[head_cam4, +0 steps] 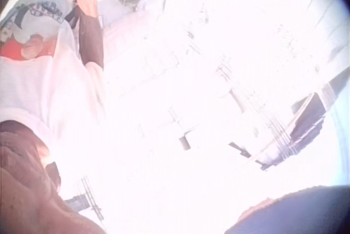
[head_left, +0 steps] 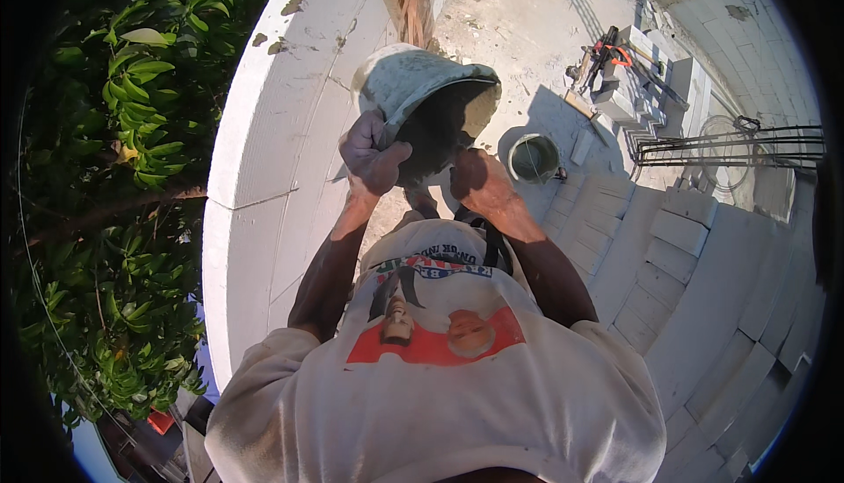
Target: The person scoops wet cement from a bucket using a trowel and applies it to a white wall on a rooftop. They repeatedly smooth the surface and fill gaps in the masonry, working along the wall's edge.
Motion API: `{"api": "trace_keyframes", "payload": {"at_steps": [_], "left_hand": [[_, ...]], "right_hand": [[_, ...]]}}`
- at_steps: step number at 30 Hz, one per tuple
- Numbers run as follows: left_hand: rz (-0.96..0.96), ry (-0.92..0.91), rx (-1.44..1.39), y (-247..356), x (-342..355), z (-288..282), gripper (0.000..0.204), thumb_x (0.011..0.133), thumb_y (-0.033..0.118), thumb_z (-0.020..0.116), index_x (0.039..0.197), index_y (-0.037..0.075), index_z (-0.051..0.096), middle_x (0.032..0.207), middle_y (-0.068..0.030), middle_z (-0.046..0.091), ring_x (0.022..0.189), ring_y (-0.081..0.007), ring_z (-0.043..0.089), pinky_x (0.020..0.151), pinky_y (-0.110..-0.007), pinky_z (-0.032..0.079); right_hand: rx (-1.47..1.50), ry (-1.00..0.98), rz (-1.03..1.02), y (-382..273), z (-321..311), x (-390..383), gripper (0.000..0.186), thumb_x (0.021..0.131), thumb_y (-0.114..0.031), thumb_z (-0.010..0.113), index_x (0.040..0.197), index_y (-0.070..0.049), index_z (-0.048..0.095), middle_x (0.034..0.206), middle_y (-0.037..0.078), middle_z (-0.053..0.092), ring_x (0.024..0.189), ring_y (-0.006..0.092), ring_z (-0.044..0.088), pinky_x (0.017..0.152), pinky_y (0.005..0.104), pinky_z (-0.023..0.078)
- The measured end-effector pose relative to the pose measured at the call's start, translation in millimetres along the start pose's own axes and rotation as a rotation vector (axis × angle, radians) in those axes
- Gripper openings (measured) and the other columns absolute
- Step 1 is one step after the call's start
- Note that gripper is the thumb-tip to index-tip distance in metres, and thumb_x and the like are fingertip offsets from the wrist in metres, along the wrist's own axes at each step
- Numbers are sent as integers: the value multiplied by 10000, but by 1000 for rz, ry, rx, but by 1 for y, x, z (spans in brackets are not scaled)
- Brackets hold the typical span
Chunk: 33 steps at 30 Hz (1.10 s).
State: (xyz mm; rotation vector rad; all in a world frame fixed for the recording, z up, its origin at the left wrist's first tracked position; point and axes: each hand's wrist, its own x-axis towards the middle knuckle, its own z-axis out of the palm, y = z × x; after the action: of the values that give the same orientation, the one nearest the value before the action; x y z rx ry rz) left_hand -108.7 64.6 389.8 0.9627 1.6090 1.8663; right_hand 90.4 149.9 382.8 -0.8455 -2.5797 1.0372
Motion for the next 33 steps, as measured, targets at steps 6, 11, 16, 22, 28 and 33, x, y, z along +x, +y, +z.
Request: {"api": "trace_keyframes", "payload": {"at_steps": [6, 11, 16, 22, 28, 33], "left_hand": [[-136, 24, -108, 5, -2, -25, 320, 618, -102, 678, 676, 109, 445, 700, 43, 487, 650, -68, 419, 609, -236, 377], [-237, 323, -320, -1, -25, -37, 293, 776, -78, 700, 709, 117, 491, 725, 38, 571, 645, -58, 493, 635, -235, 430], [-289, 610, -400, -10, -72, -52, 125, 855, 16, 757, 911, 43, 648, 873, -5, 698, 736, -71, 597, 712, -242, 492], [-269, 909, -253, -32, -165, -89, 139, 859, -10, 754, 965, 52, 690, 918, 15, 709, 775, -59, 597, 742, -248, 497], [-323, 1080, -51, 29, -249, -120, 292, 853, -44, 740, 732, 119, 529, 748, 63, 587, 668, -39, 468, 663, -212, 427], [-240, 1326, -152, 192, -280, -131, 214, 899, -10, 691, 792, 114, 553, 779, 58, 591, 668, -38, 510, 648, -221, 440]], "right_hand": [[245, -228, 62, 18, 4, 11, 130, 875, -131, 692, 949, -25, 672, 737, 106, 652, 628, 227, 624, 567, 367, 504], [364, -569, 296, 7, -4, 19, 203, 865, -137, 731, 1009, -4, 679, 779, 101, 695, 609, 209, 640, 573, 353, 511], [100, -485, -97, -31, -43, 38, 244, 864, -173, 744, 989, 17, 656, 808, 126, 698, 718, 323, 653, 653, 396, 511], [514, -802, 134, -107, -121, 131, 132, 935, -125, 659, 951, 6, 663, 663, 72, 637, 469, 126, 574, 440, 272, 430], [1189, -401, 115, -85, -133, 278, 174, 1007, -148, 514, 891, -19, 533, 639, 78, 546, 394, 119, 446, 339, 254, 368], [1464, -753, -79, -50, -93, 278, 329, 1036, -163, 461, 1258, 79, 474, 674, 94, 487, 386, 141, 431, 301, 243, 395]]}}
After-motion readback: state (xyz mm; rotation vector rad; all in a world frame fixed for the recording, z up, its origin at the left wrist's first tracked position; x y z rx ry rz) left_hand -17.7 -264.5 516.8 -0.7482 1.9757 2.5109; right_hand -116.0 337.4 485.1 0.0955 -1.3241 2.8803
